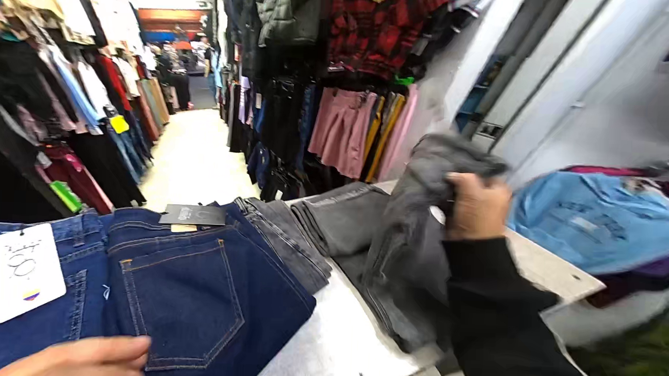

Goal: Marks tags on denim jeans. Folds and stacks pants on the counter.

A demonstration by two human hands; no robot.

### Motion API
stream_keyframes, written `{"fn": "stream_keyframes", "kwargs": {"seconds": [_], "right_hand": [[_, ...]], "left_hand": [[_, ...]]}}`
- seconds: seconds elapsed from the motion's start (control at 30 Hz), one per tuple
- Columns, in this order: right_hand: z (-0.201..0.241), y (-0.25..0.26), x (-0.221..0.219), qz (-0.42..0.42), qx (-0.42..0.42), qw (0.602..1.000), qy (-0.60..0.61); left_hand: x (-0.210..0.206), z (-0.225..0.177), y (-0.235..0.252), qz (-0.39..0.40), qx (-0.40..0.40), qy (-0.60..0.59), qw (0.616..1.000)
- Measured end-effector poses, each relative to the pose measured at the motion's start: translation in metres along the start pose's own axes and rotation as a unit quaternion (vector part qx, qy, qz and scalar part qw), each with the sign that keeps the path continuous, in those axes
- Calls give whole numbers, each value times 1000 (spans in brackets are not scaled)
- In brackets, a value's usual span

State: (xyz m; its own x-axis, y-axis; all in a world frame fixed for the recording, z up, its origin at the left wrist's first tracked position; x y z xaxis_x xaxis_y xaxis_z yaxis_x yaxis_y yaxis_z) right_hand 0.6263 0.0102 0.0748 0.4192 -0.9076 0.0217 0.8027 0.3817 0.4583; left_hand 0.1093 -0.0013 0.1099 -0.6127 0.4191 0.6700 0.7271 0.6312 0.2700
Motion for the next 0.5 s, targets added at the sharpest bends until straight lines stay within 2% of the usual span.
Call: {"fn": "stream_keyframes", "kwargs": {"seconds": [0.07,0.13,0.2,0.23,0.27,0.3,0.4,0.5], "right_hand": [[0,-27,83,-12,31,991,132],[-11,-70,162,-8,21,982,189],[-10,-129,208,-37,5,979,200],[-2,-161,209,-87,-17,973,214],[9,-190,199,-191,-57,954,224],[13,-212,193,-221,-96,942,233],[-6,-255,209,-213,-157,920,290],[-11,-274,219,-244,-161,904,311]], "left_hand": [[-7,-8,29,77,-63,29,995],[-22,-7,64,137,-164,68,975],[-48,-12,110,158,-260,126,944],[-64,-22,136,174,-280,149,932],[-83,-31,161,201,-275,161,926],[-105,-38,187,235,-242,173,925],[-183,-30,256,306,-113,236,915],[-252,-4,296,293,-10,243,925]]}}
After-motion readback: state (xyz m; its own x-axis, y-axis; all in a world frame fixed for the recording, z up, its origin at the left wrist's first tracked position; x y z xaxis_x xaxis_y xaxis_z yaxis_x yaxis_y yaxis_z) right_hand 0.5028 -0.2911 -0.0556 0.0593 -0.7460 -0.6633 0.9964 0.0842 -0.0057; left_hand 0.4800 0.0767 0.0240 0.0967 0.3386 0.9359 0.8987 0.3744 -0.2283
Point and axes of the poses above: each hand's wrist, its own y-axis towards the middle knuckle, its own x-axis out of the back of the hand, z = x × y, the point moved 7 cm from there along y, towards the middle knuckle, and after that the axes turned 7 degrees about -y, right-handed, at the moved point
